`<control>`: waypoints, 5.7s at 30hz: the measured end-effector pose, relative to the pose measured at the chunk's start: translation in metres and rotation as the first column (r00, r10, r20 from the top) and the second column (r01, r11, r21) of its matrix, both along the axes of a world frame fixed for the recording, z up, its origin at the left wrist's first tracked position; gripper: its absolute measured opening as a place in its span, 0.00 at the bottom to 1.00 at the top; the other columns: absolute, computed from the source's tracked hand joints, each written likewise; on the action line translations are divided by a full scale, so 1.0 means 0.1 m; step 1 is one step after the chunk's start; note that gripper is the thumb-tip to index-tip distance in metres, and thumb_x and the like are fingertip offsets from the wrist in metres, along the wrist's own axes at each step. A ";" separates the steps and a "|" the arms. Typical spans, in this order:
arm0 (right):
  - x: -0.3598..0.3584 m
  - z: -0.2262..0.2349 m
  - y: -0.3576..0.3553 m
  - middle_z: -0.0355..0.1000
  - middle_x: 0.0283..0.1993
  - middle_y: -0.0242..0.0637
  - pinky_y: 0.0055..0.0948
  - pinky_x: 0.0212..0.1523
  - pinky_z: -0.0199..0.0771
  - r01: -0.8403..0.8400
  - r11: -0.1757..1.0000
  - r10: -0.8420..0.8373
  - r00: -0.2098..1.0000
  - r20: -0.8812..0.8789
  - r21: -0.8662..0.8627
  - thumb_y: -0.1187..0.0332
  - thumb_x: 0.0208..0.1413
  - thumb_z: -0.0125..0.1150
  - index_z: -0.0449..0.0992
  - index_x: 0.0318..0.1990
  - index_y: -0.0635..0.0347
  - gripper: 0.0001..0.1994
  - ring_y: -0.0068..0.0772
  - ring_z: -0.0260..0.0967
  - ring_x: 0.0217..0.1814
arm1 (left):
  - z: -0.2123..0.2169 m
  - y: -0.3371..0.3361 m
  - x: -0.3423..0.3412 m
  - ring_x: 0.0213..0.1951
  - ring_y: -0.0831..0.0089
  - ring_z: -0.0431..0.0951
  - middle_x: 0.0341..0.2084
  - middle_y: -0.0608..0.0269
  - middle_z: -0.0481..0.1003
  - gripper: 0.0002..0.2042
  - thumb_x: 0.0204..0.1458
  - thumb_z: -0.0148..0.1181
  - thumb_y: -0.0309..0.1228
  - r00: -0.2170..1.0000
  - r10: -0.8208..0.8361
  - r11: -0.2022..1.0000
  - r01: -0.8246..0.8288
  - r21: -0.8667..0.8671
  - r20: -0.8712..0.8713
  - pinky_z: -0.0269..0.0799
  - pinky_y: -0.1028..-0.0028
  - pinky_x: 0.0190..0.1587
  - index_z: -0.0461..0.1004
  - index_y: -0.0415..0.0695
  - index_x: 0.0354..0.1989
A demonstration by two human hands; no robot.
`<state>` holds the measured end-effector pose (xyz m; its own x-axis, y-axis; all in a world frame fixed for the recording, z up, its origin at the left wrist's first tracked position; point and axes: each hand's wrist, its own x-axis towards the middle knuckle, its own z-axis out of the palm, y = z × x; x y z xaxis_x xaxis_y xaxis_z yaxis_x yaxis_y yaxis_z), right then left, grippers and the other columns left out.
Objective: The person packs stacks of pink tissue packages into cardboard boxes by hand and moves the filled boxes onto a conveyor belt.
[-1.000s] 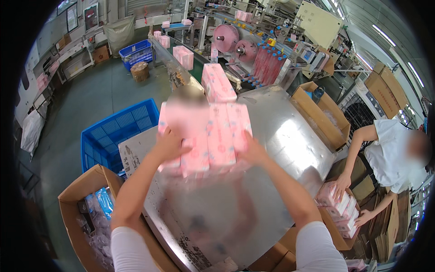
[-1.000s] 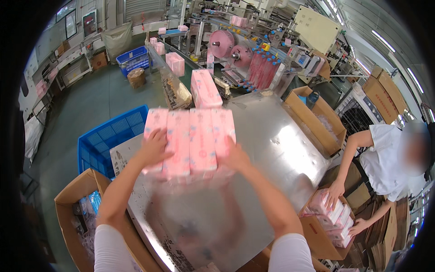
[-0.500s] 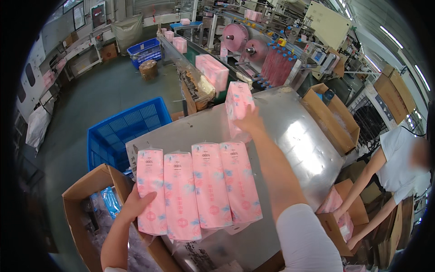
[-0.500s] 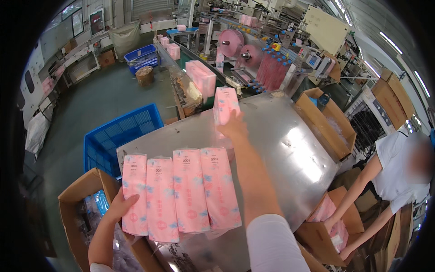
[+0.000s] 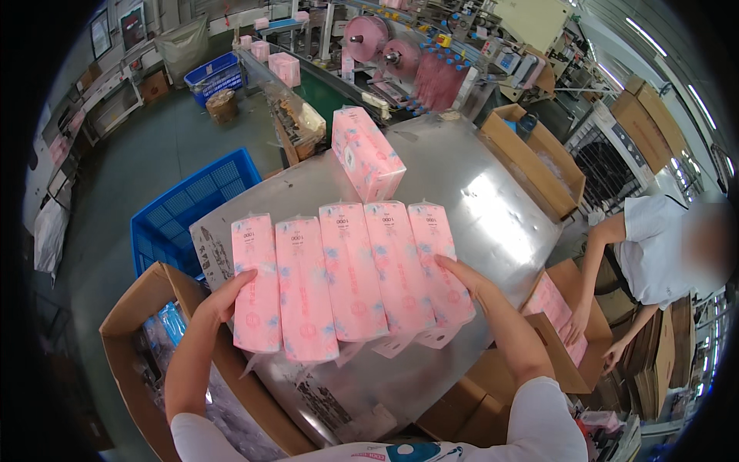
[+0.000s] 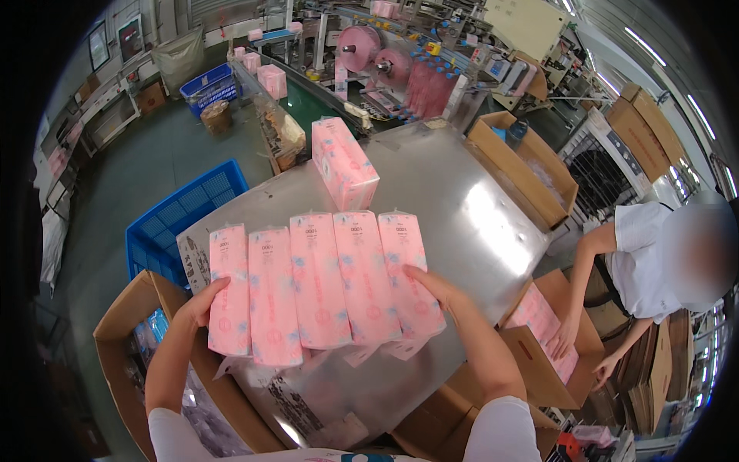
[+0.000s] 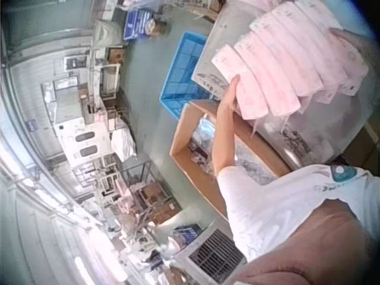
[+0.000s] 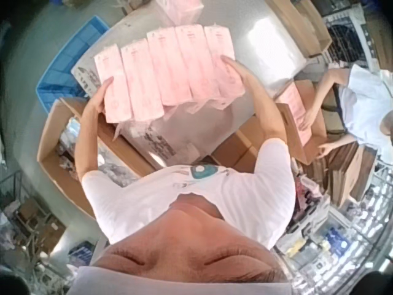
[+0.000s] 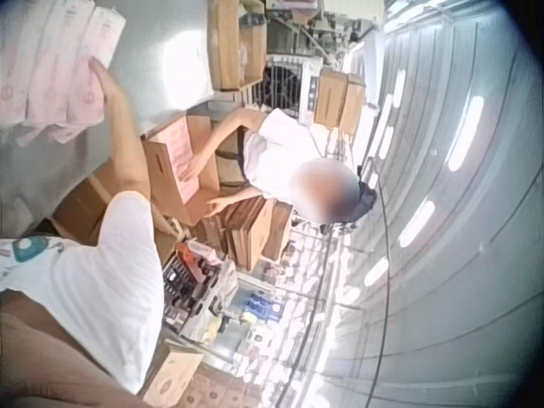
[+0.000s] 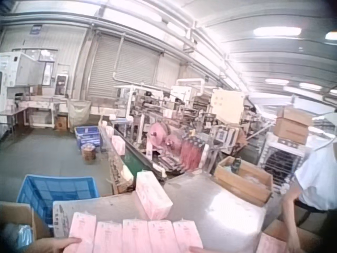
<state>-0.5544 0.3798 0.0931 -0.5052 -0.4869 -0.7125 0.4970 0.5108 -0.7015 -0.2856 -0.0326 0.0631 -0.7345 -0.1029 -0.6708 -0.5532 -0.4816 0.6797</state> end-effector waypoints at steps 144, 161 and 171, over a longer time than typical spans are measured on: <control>-1.34 -0.13 1.51 0.54 0.62 0.53 0.32 0.54 0.66 0.142 0.973 0.080 0.529 -0.845 0.181 0.69 0.37 0.64 0.46 0.64 0.67 0.45 0.43 0.59 0.60 | 0.17 0.88 -3.09 0.58 0.61 0.60 0.52 0.61 0.65 0.12 0.48 0.54 0.42 0.766 -0.630 -0.102 -0.244 -0.964 -0.127 0.67 0.56 0.50 0.78 0.49 0.29; -2.25 0.27 -2.13 0.43 0.68 0.52 0.49 0.63 0.48 0.229 0.803 0.505 0.227 -0.833 0.550 0.34 0.29 0.64 0.50 0.63 0.64 0.57 0.47 0.43 0.69 | 0.44 0.64 -0.39 0.63 0.45 0.46 0.62 0.47 0.49 0.33 0.35 0.65 0.52 0.946 -0.288 -0.186 0.096 -0.978 0.147 0.56 0.37 0.48 0.68 0.37 0.43; -1.15 0.23 -1.25 0.68 0.47 0.57 0.39 0.49 0.68 -0.101 0.853 0.496 0.466 -0.733 0.513 0.39 0.33 0.67 0.63 0.49 0.72 0.45 0.53 0.68 0.49 | 0.47 0.24 -0.82 0.64 0.51 0.48 0.62 0.50 0.51 0.33 0.34 0.65 0.53 0.870 -0.479 -0.194 0.026 -0.981 0.117 0.57 0.42 0.50 0.67 0.39 0.43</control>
